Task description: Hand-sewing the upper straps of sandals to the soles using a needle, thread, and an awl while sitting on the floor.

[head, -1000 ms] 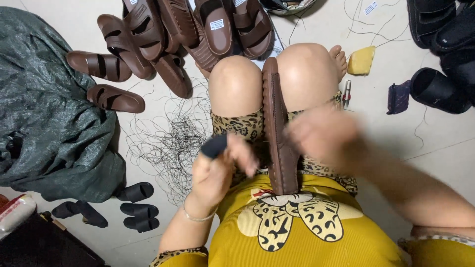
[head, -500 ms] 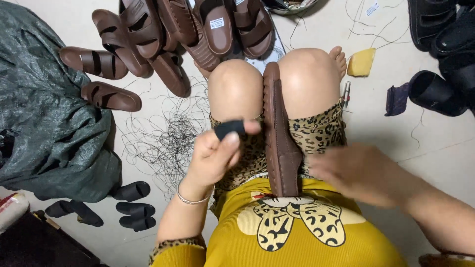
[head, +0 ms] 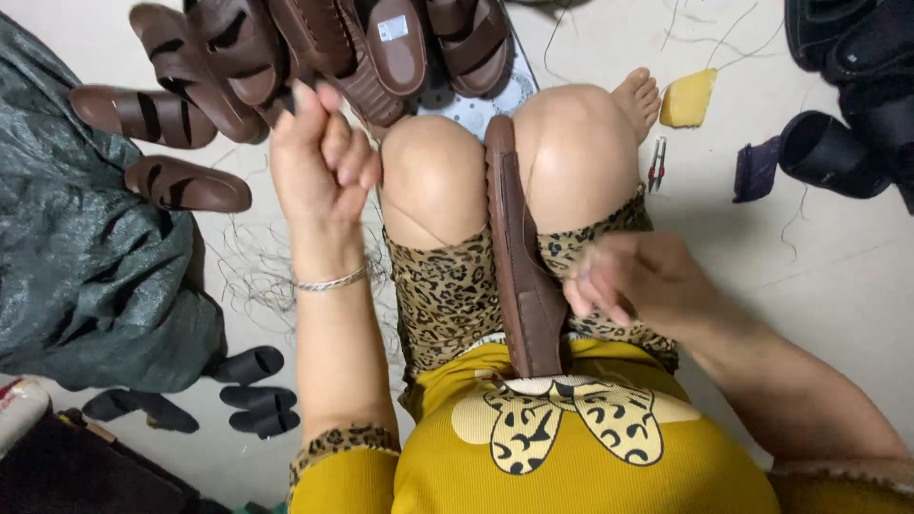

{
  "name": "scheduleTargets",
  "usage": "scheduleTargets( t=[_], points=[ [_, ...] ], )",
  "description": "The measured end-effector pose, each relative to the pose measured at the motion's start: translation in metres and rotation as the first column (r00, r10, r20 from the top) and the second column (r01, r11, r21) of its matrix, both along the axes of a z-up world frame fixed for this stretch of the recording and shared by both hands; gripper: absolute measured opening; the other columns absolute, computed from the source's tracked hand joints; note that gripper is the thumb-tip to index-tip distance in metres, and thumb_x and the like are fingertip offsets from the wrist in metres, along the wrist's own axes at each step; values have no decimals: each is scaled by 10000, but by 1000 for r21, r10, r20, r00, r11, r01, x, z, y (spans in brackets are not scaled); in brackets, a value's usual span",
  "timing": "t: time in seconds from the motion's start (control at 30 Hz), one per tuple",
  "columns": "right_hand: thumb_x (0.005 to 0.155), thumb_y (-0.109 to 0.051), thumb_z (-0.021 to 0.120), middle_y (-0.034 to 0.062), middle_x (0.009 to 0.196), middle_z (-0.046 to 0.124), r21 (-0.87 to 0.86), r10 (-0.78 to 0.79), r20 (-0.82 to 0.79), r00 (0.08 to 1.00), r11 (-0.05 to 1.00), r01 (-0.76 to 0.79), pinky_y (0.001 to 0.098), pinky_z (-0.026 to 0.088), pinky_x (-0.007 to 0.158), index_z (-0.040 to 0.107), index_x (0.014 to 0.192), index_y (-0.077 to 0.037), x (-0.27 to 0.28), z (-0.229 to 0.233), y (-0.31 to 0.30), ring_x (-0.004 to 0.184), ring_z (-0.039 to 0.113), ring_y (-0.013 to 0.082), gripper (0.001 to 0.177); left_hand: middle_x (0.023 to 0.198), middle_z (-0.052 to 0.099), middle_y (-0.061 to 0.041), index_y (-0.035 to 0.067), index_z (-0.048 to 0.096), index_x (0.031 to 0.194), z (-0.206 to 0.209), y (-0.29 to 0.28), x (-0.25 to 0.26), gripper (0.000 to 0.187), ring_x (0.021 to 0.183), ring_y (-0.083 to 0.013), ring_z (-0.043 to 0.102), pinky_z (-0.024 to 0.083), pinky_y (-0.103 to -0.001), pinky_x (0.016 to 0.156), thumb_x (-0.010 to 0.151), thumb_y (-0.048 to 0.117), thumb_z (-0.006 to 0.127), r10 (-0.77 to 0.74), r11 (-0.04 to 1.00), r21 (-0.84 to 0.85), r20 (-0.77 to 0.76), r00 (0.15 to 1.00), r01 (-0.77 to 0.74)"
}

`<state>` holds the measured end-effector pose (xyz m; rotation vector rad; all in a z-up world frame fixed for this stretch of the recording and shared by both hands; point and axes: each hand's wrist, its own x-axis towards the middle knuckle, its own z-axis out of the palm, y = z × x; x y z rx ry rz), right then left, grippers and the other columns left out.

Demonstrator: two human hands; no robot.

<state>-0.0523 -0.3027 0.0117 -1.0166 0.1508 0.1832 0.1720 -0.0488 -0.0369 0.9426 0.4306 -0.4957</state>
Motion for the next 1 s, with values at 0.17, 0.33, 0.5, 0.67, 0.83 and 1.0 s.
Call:
scheduleTargets(
  t=[0.17, 0.33, 0.5, 0.67, 0.83, 1.0],
  points=[
    [1039, -169, 556, 239, 1316, 560, -783, -223, -276, 935, 617, -84, 334, 487, 783, 405, 1464, 122, -7, 10, -60, 831, 590, 231, 537, 1171, 653, -260, 57, 546, 794, -48, 116, 13, 497, 994, -351, 626, 513, -485, 839, 1122, 411, 663, -639, -394, 913, -194, 744, -101],
    [962, -379, 559, 111, 740, 399, -686, 55, -576, 816, 511, -518, 442, 309, 682, 474, 822, -36, 7, 58, -21, 647, 399, 262, 381, 1319, 557, -150, 43, 524, 1339, 60, 31, -85, 409, 1226, -280, 573, 493, -396, 1083, 989, 160, 699, -632, 595, 803, 443, 636, 31],
    [924, -234, 611, 64, 1016, 637, -887, 632, -319, 706, 62, -457, 411, 482, 497, 332, 1546, -389, -30, 23, -21, 833, 639, 260, 699, 1708, 205, -219, 104, 144, 1609, 64, -2, -126, 965, 816, -218, 758, 615, -413, 930, 916, 515, 675, -958, 284, 742, 242, 152, 607],
    [871, -104, 642, 41, 728, 563, -969, 597, -186, 780, 21, -247, 406, 395, 400, 431, 1507, -340, -16, 38, -14, 605, 576, 228, 711, 1729, 149, -130, 83, 83, 1639, 47, 3, -136, 1073, 1583, -316, 343, 650, -394, 919, 918, 505, 756, -966, 248, 862, 254, 47, 443],
    [764, -145, 643, 47, 780, 532, -911, 550, -412, 726, -234, -339, 456, 442, 373, 443, 1495, -419, -28, 38, -7, 456, 562, 292, 806, 1725, 205, -154, 117, 59, 1645, 35, 2, -145, 1097, 1231, -311, 606, 644, -358, 727, 912, 549, 751, -963, 268, 876, 261, 73, 400],
    [981, -346, 454, 93, 1155, 487, -437, 518, -833, 195, -400, -806, 516, 556, 678, 140, 1575, -334, 29, 58, 14, 989, 636, 361, 672, 1704, 290, -219, 116, 16, 1648, 20, 2, -151, 1108, 747, -195, 668, 554, -347, 576, 910, 592, 693, -955, 297, 896, 282, 93, 330]
  ],
)
